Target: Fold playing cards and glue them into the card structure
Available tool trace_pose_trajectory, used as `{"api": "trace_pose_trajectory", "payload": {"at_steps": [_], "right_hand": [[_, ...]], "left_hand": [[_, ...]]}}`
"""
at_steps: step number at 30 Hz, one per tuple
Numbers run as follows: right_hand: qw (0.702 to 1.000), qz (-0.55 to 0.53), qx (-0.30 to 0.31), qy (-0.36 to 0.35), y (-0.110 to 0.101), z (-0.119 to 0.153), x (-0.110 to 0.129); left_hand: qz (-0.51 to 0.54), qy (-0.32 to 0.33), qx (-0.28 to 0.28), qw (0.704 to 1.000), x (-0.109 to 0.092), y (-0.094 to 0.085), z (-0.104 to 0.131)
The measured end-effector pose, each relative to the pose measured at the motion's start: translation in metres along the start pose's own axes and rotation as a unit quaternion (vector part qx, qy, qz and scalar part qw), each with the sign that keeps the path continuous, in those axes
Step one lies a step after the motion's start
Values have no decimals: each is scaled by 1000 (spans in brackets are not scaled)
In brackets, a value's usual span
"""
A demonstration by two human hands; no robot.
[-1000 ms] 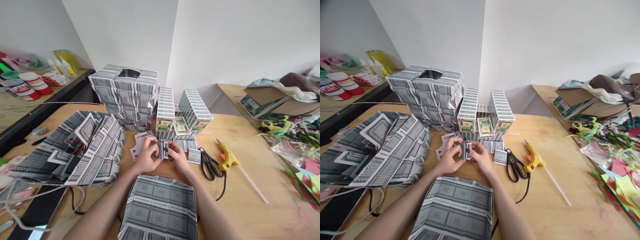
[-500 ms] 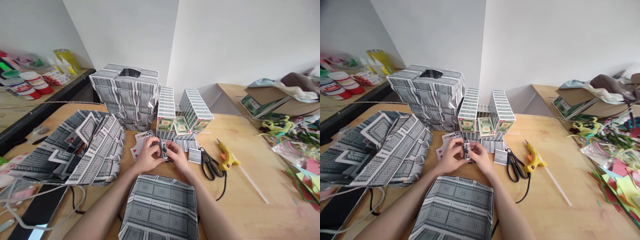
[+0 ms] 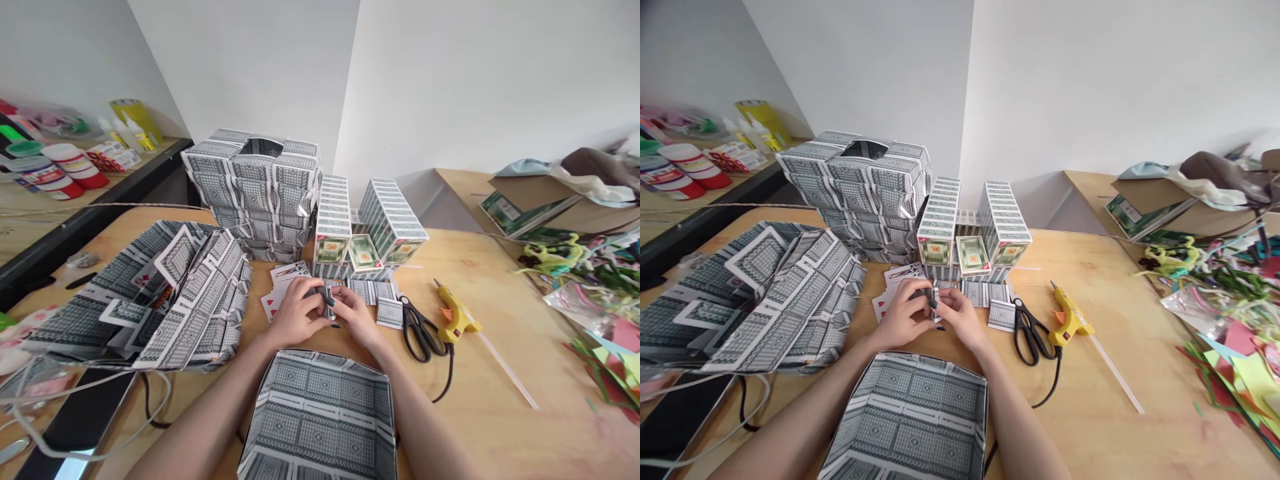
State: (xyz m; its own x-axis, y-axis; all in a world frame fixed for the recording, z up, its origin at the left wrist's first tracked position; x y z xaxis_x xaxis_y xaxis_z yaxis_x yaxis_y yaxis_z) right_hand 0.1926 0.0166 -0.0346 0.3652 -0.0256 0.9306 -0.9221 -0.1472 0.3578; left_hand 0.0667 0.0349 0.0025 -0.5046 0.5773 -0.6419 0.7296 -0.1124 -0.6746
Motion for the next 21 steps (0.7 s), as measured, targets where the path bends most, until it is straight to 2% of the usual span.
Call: {"api": "trace_pose_trajectory", "payload": {"at_steps": [11,13,17,21], "right_hand": [[999,-44,-19,20,0,1,0],[999,-36,-32,-3,-1,1,2],[992,22,-83,-92,-4,1,11],[984,71,-103,-127,-4,0,14]], "left_hand": [[1,17,5,1000,-2,1,0],[14,13,5,1000,-3,0,0],[72,-27,4,997,-1,-4,1],[165,-90,16,982,6,-4,0]]}}
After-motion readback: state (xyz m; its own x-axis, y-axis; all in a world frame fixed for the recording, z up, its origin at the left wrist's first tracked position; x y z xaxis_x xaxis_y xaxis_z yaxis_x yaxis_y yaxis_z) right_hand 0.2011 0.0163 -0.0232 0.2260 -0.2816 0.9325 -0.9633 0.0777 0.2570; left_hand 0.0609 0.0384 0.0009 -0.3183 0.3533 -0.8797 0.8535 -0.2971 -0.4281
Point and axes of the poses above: each hand's wrist, its own z-axis away from the middle knuckle, its own y-axis out of the palm, x = y × z, the point moved 4 cm from there along -z, towards the middle knuckle, and after that the axes turned 11 degrees about -y, right-handed, at the moved point
